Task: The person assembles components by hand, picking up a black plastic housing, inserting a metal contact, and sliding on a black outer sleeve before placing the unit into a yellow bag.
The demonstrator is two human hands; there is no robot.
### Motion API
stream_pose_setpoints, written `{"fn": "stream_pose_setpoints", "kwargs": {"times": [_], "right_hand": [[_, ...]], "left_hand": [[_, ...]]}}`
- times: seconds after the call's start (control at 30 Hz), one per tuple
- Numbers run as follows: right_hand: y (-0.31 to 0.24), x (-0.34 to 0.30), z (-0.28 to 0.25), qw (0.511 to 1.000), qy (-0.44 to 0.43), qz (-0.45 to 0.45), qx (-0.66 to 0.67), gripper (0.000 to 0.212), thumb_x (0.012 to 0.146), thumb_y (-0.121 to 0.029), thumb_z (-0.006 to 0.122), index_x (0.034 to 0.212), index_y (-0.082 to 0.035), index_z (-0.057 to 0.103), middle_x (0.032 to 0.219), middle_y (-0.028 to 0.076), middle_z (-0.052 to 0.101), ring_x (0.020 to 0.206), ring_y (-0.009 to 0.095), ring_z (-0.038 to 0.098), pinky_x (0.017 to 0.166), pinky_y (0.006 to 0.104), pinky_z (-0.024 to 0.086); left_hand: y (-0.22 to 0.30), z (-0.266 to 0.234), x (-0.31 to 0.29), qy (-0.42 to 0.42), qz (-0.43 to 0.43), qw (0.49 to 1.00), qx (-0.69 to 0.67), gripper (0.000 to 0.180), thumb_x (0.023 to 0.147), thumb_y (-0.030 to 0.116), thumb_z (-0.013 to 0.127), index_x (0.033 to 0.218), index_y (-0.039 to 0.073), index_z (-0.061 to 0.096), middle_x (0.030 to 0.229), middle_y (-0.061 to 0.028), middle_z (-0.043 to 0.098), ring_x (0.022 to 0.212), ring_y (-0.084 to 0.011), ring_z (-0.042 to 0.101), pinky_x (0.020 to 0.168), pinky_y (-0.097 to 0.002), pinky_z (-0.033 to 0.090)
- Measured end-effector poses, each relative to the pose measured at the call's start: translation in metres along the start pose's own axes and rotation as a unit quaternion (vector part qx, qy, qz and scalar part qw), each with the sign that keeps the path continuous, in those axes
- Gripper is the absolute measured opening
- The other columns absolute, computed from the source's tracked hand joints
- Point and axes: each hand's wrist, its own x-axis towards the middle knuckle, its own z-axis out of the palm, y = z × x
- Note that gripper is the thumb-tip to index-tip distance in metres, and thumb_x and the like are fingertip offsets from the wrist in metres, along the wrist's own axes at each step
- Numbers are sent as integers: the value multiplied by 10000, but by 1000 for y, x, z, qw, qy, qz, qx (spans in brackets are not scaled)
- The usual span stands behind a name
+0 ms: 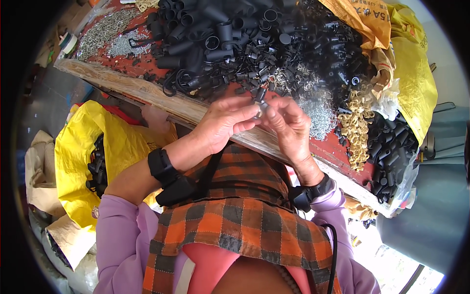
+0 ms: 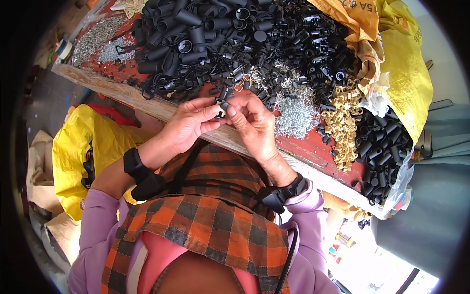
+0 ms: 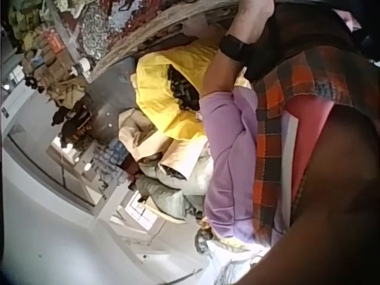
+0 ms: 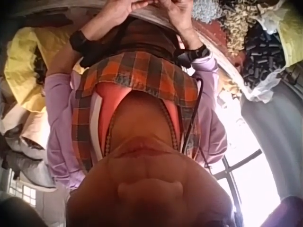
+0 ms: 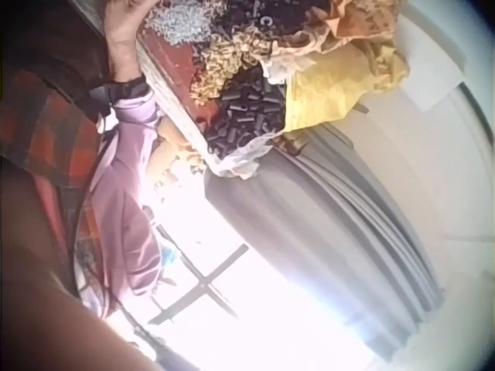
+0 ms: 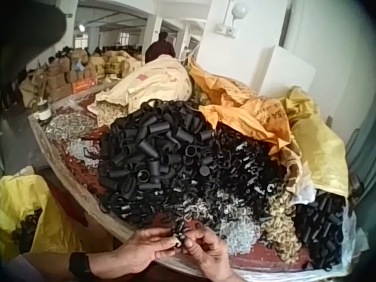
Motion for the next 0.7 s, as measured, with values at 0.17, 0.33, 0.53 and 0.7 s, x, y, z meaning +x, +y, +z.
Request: {"fn": "stream_pose_setpoints", "kwargs": {"times": [0.17,0.33,0.53,0.7], "right_hand": [[-13,8,-20,994,-84,72,-13,76,819,-19,515,888,7,534,796,33,519,712,94,541,624,209,455],[-29,11,-19,965,-106,29,-236,99,803,-36,540,894,1,523,791,43,529,717,97,539,622,215,454],[-14,4,-2,981,3,-6,-192,134,736,-8,609,858,-3,553,800,67,521,678,141,542,544,236,451],[-5,-2,2,949,45,-148,-276,118,763,-107,613,854,-32,601,786,57,507,660,129,471,550,235,394]], "left_hand": [[6,2,0,-24,-12,1000,2,261,804,121,566,1036,6,533,917,-59,581,795,-143,585,696,-222,491],[1,1,2,-27,-31,999,18,260,809,122,558,1035,-5,533,915,-71,580,802,-167,589,698,-212,494],[-3,2,0,-38,-42,998,-10,238,824,146,540,1009,-4,543,904,-70,581,801,-167,589,704,-215,495],[-5,5,-2,-98,-49,994,-18,267,863,243,474,973,12,548,871,-45,577,773,-132,582,699,-218,487]]}}
